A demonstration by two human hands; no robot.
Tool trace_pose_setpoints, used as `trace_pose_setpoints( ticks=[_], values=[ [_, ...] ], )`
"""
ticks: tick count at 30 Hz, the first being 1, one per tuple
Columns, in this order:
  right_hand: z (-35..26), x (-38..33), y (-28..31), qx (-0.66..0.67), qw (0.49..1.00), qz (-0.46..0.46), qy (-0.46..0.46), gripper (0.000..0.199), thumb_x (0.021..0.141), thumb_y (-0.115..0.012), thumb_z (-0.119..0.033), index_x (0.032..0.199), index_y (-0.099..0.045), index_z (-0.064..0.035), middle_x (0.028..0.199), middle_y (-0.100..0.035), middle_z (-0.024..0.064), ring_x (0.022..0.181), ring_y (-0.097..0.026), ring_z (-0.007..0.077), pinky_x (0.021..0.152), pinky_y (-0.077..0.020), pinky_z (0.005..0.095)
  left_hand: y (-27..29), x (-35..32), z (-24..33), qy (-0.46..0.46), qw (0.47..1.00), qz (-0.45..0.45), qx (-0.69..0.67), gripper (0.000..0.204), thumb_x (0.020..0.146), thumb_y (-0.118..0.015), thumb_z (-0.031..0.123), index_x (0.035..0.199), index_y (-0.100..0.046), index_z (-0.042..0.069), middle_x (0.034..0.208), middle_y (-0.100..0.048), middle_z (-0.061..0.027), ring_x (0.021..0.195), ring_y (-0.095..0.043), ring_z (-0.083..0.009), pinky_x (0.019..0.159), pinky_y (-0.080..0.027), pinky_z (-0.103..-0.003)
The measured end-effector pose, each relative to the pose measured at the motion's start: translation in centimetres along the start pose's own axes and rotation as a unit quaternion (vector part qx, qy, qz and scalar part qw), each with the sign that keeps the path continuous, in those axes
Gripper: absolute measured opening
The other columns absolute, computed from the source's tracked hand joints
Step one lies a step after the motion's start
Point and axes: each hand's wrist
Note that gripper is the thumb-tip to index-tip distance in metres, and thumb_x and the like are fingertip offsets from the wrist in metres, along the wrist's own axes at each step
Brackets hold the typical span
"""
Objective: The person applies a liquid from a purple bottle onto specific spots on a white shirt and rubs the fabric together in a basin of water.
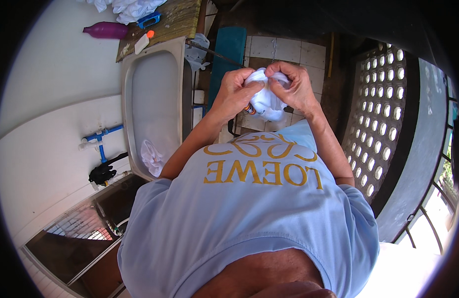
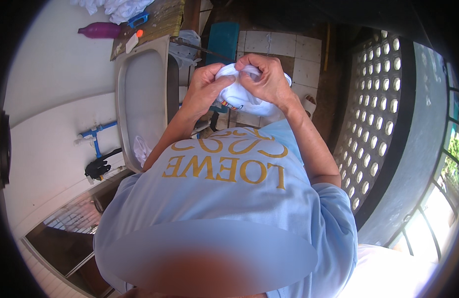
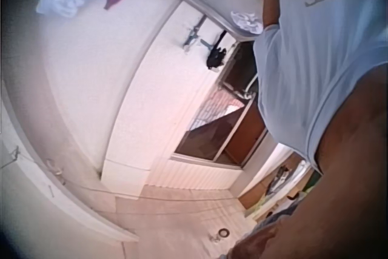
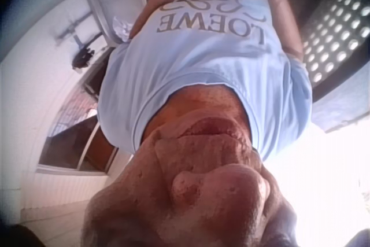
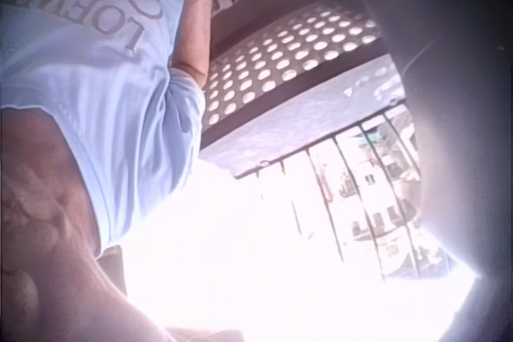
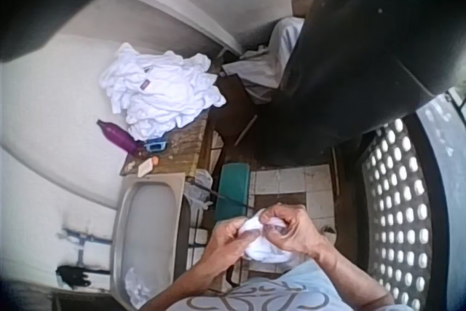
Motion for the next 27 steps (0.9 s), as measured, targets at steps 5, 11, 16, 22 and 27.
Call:
trace_pose_setpoints(
  ticks=[5,11,16,22,27],
  values=[
    [0.9,-0.2,0.0,0.056,0.998,-0.01,-0.021,0.015,0.077,-0.06,-0.001,0.091,-0.065,0.0007,0.085,-0.067,0.0056,0.077,-0.061,0.0095,0.071,-0.0497,0.024,0.0,0.0,0.0,0.018,1.0,0.001,-0.025,0.012,0.086,-0.061,0.006,0.095,-0.065,-0.001,0.076,-0.064,-0.0036,0.061,-0.058,-0.0058,0.051,-0.046,-0.021],
    [1.5,-0.3,0.1,0.096,0.995,-0.016,-0.03,0.015,0.08,-0.058,0.0,0.093,-0.066,-0.0005,0.088,-0.067,0.0035,0.079,-0.06,0.0085,0.073,-0.049,0.023,-0.2,0.0,0.8,0.048,0.998,-0.007,-0.047,0.014,0.086,-0.062,0.009,0.097,-0.065,-0.001,0.075,-0.065,-0.0038,0.058,-0.058,-0.0065,0.048,-0.046,-0.02],
    [2.0,-0.4,0.3,0.145,0.988,-0.026,-0.053,0.017,0.081,-0.058,0.001,0.096,-0.067,-0.0015,0.093,-0.067,0.0028,0.084,-0.06,0.0089,0.078,-0.0487,0.0233,0.0,0.3,0.5,0.051,0.998,-0.012,-0.044,0.015,0.086,-0.062,0.009,0.098,-0.065,-0.001,0.075,-0.065,-0.0036,0.059,-0.058,-0.0063,0.048,-0.046,-0.02],
    [2.2,-0.4,0.6,0.227,0.97,-0.037,-0.084,0.018,0.083,-0.057,0.001,0.098,-0.066,-0.0029,0.096,-0.066,0.0021,0.088,-0.06,0.0088,0.083,-0.0473,0.0229,0.0,0.7,0.3,0.036,0.999,-0.012,-0.029,0.017,0.086,-0.062,0.009,0.1,-0.064,-0.001,0.078,-0.065,-0.0045,0.062,-0.059,-0.007,0.049,-0.047,-0.021],
    [2.4,-0.2,0.4,0.247,0.964,-0.032,-0.098,0.019,0.083,-0.057,0.0,0.098,-0.066,-0.0041,0.096,-0.065,0.0013,0.088,-0.06,0.0087,0.083,-0.047,0.0227,0.3,1.0,-0.1,0.034,0.999,-0.012,-0.021,0.018,0.085,-0.063,0.006,0.102,-0.063,-0.001,0.08,-0.064,-0.0041,0.065,-0.059,-0.0073,0.052,-0.048,-0.021]
  ],
)
Point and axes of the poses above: each hand's wrist, its own x-axis towards the middle knuckle, its own y-axis out of the back of the hand, z = x × y
